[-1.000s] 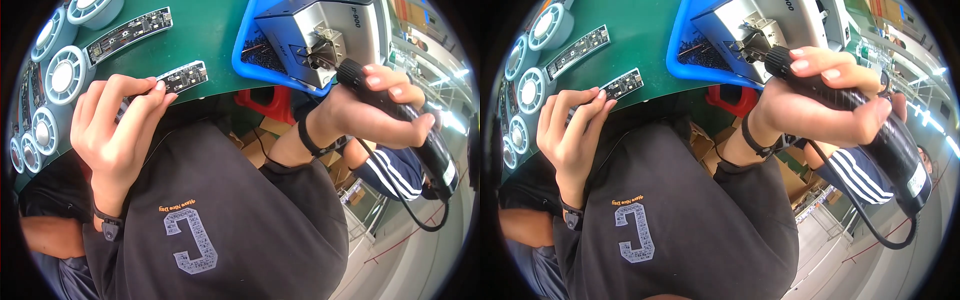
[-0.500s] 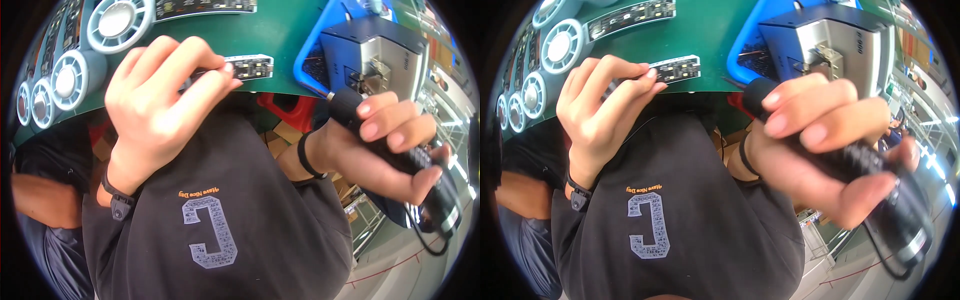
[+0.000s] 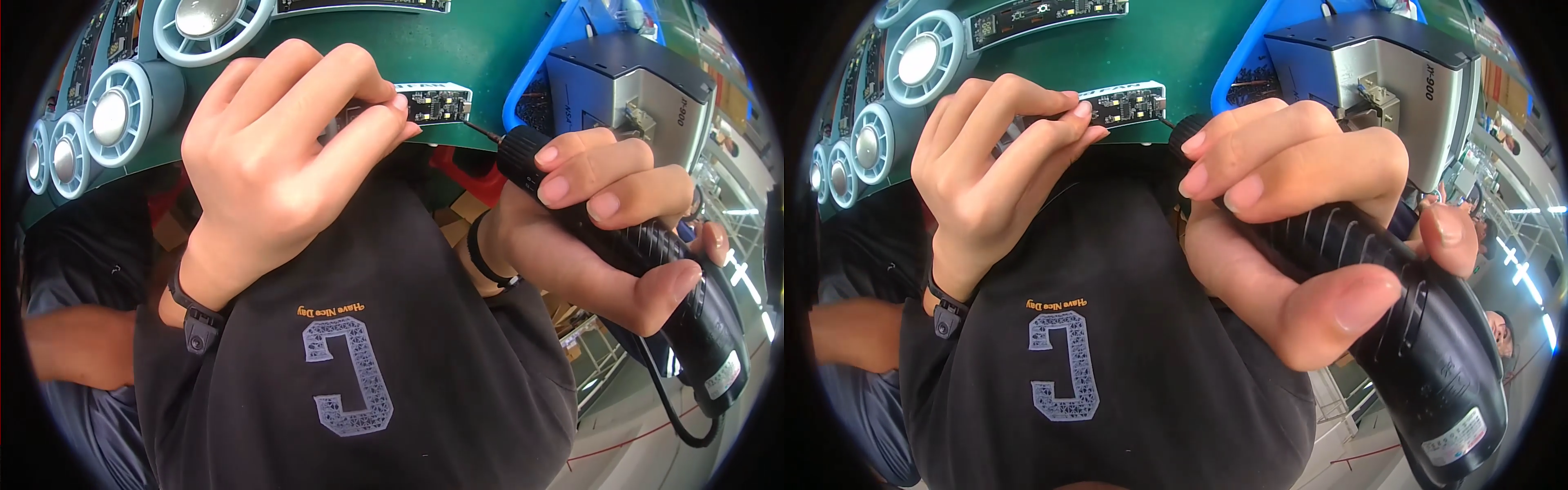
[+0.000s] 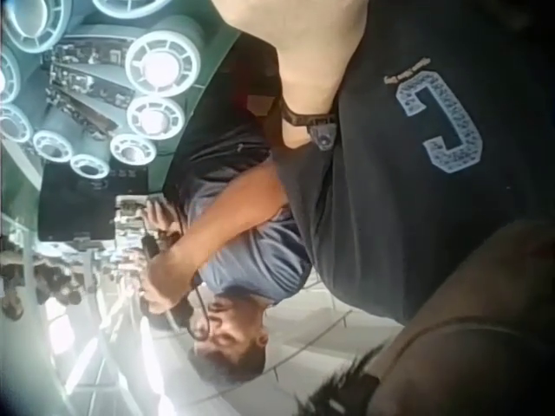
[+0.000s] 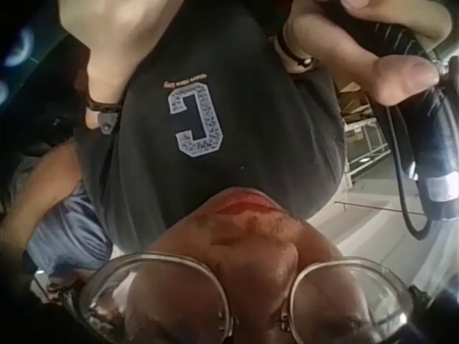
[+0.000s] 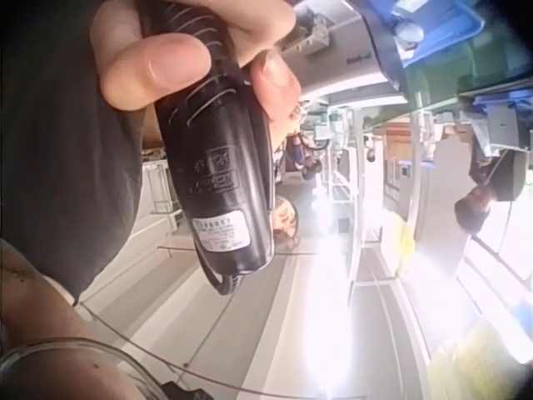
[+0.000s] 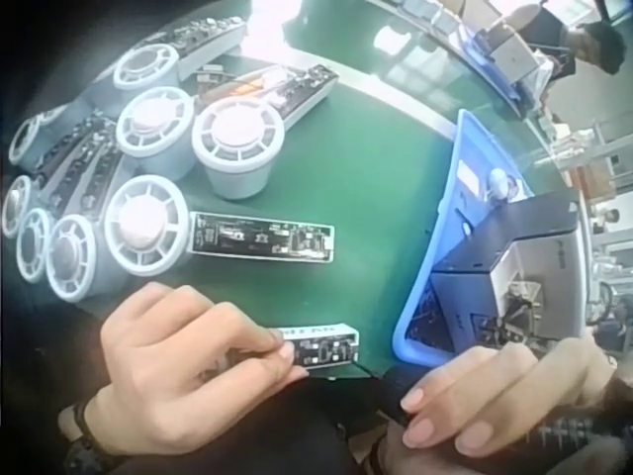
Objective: Fasten screws onto circuit boards using an electric screwdriver.
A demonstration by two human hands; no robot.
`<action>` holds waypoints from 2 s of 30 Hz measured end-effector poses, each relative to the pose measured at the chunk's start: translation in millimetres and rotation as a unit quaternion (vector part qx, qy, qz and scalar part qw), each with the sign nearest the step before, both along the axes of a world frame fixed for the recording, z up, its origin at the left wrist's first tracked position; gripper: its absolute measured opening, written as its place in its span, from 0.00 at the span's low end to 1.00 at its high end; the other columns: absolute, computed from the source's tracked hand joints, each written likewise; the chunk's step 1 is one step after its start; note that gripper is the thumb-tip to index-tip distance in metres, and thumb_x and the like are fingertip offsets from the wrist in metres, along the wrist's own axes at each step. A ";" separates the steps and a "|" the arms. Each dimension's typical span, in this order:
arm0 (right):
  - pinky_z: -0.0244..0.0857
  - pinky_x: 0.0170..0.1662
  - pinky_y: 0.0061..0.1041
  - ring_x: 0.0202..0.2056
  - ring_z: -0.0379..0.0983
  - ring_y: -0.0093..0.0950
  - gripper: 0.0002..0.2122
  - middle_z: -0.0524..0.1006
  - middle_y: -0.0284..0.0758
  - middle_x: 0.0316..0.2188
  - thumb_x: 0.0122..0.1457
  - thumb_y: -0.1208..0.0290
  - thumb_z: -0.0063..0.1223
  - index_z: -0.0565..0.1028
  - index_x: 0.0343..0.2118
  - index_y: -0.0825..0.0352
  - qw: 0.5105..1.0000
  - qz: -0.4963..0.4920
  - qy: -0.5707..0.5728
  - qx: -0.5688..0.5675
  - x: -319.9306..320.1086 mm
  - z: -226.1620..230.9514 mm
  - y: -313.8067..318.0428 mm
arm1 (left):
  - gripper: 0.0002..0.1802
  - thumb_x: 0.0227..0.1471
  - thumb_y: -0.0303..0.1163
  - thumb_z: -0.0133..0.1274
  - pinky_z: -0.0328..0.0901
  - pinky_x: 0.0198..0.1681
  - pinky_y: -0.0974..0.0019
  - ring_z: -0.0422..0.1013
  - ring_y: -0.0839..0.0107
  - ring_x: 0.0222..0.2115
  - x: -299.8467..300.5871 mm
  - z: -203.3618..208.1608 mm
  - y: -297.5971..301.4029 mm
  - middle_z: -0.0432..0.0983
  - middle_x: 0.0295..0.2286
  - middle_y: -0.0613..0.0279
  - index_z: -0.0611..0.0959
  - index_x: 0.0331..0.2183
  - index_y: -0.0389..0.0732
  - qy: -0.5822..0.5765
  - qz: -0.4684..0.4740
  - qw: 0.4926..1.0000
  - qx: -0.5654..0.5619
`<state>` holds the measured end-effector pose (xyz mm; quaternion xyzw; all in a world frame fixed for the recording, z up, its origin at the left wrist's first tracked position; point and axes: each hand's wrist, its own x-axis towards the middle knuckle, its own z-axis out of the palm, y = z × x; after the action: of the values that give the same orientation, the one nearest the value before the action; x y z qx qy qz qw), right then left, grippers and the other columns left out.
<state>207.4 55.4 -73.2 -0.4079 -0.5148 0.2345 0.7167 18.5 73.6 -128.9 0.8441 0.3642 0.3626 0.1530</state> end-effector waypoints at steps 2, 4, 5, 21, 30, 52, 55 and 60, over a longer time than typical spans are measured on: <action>0.59 0.14 0.29 0.11 0.59 0.27 0.18 0.65 0.33 0.21 0.70 0.49 0.42 0.68 0.52 0.57 1.000 0.010 -0.007 0.001 0.7 -0.9 0.0 | 0.14 0.36 0.28 0.76 0.64 0.29 0.67 0.74 0.68 0.27 -0.2 -0.4 -0.3 0.82 0.29 0.67 0.87 0.29 0.41 0.001 0.001 1.000 -0.002; 0.59 0.14 0.29 0.11 0.58 0.26 0.17 0.65 0.33 0.21 0.71 0.50 0.43 0.67 0.52 0.57 0.999 0.030 -0.023 0.006 1.6 -2.1 0.0 | 0.14 0.36 0.28 0.76 0.64 0.29 0.67 0.74 0.68 0.27 -0.1 -0.2 -0.6 0.82 0.29 0.67 0.87 0.29 0.41 0.001 0.003 1.000 -0.004; 0.59 0.14 0.29 0.11 0.58 0.26 0.17 0.65 0.33 0.21 0.71 0.50 0.43 0.67 0.52 0.57 0.999 0.030 -0.022 0.005 1.0 -3.1 -0.5 | 0.14 0.36 0.28 0.76 0.64 0.29 0.67 0.74 0.68 0.27 -0.3 -0.3 -0.9 0.82 0.29 0.67 0.87 0.29 0.41 0.001 0.003 1.000 -0.004; 0.61 0.14 0.30 0.10 0.57 0.27 0.15 0.64 0.32 0.21 0.71 0.54 0.45 0.67 0.49 0.61 0.998 -0.044 -0.001 0.045 4.3 -12.3 -10.8 | 0.14 0.36 0.27 0.76 0.65 0.29 0.67 0.74 0.67 0.27 8.2 10.2 4.5 0.82 0.30 0.66 0.87 0.28 0.40 0.010 -0.005 1.000 -0.014; 0.68 0.20 0.30 0.12 0.60 0.27 0.15 0.65 0.32 0.19 0.69 0.53 0.42 0.67 0.42 0.61 0.956 -0.261 -0.064 0.121 129.4 45.2 2.0 | 0.12 0.39 0.27 0.74 0.64 0.29 0.66 0.74 0.69 0.27 42.0 11.7 13.3 0.81 0.29 0.68 0.87 0.29 0.41 0.006 -0.021 0.999 0.027; 0.63 0.20 0.32 0.17 0.63 0.26 0.24 0.67 0.32 0.28 0.71 0.46 0.39 0.74 0.49 0.67 0.988 0.108 -0.085 0.065 -16.9 34.8 -3.6 | 0.40 0.39 0.18 0.76 0.76 0.45 0.64 0.80 0.62 0.45 -10.6 -27.0 -5.6 0.80 0.46 0.49 0.78 0.55 0.33 -0.246 -0.005 0.961 -0.130; 0.64 0.20 0.33 0.18 0.64 0.28 0.26 0.67 0.34 0.30 0.72 0.46 0.37 0.73 0.55 0.66 0.981 0.153 -0.111 0.040 -30.1 26.5 1.7 | 0.38 0.39 0.18 0.75 0.76 0.44 0.64 0.80 0.62 0.43 -15.8 -27.9 -6.8 0.80 0.46 0.49 0.79 0.54 0.33 -0.255 -0.008 0.956 -0.142; 0.65 0.20 0.33 0.18 0.64 0.30 0.26 0.67 0.35 0.30 0.73 0.46 0.35 0.71 0.60 0.61 0.972 0.199 -0.126 0.007 -35.7 17.0 7.7 | 0.29 0.40 0.20 0.74 0.76 0.38 0.62 0.80 0.60 0.37 -15.2 -29.9 -6.3 0.81 0.38 0.54 0.84 0.48 0.36 -0.320 0.014 0.936 -0.149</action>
<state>171.7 63.1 -56.2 -0.3184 -0.6733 0.3156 0.5879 3.4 67.3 -158.8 0.6457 0.3581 0.5571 0.3801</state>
